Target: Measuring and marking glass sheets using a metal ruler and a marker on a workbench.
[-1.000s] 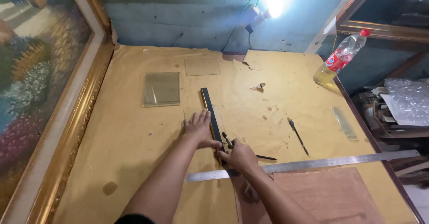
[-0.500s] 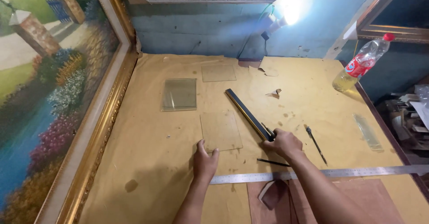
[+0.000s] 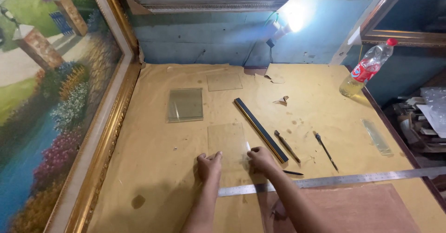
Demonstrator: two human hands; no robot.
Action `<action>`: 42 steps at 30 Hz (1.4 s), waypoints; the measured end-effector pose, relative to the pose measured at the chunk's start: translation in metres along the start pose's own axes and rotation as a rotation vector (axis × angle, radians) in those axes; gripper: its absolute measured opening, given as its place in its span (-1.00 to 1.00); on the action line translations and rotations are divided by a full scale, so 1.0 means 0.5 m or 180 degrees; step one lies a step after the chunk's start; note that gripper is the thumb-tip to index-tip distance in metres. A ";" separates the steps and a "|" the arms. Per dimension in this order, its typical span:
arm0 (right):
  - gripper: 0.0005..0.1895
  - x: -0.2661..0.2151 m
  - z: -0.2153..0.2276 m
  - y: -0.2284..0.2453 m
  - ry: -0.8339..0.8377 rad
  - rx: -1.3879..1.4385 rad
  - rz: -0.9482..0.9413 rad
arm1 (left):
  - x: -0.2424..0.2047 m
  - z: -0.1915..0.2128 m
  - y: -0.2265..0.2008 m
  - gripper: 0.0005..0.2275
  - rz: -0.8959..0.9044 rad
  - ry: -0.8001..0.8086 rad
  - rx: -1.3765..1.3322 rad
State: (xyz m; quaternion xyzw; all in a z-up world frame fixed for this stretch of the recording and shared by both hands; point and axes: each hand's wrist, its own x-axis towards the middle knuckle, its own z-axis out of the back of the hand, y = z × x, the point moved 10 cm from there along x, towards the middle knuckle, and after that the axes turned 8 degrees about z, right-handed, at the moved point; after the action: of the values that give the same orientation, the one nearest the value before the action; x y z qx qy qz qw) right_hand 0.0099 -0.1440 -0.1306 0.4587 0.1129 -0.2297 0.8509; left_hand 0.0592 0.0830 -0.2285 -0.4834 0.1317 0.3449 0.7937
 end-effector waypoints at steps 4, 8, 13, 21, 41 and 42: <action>-0.51 -0.028 0.009 -0.026 0.0116 0.1544 -0.0507 | -0.024 0.004 -0.004 -0.70 0.0209 0.0659 -0.0707; -0.95 -0.069 -0.015 -0.002 0.0580 0.3059 -0.0706 | -0.160 0.030 -0.056 -0.78 0.1102 0.1962 -0.2732; -0.86 -0.064 -0.006 0.001 0.0674 0.4023 -0.0291 | -0.194 0.055 -0.093 -0.71 0.0951 0.2339 -0.3244; -0.84 -0.090 0.104 -0.033 -0.0106 0.3800 -0.0071 | -0.247 0.041 -0.134 -0.74 0.0658 0.2515 -0.3267; -0.68 -0.171 0.577 -0.400 -0.1281 0.2970 -0.0453 | -0.535 -0.372 -0.093 -0.72 0.0939 0.2724 -0.2678; -0.69 -0.161 0.609 -0.438 -0.1432 0.2904 -0.0411 | -0.550 -0.393 -0.089 -0.69 0.1045 0.2823 -0.2572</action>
State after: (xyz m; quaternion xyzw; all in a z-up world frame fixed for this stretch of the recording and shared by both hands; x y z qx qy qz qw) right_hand -0.1742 -0.4780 -0.0891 0.7147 -0.1568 -0.4007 0.5514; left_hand -0.0864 -0.2142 -0.1467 -0.8163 0.3806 0.2514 0.3544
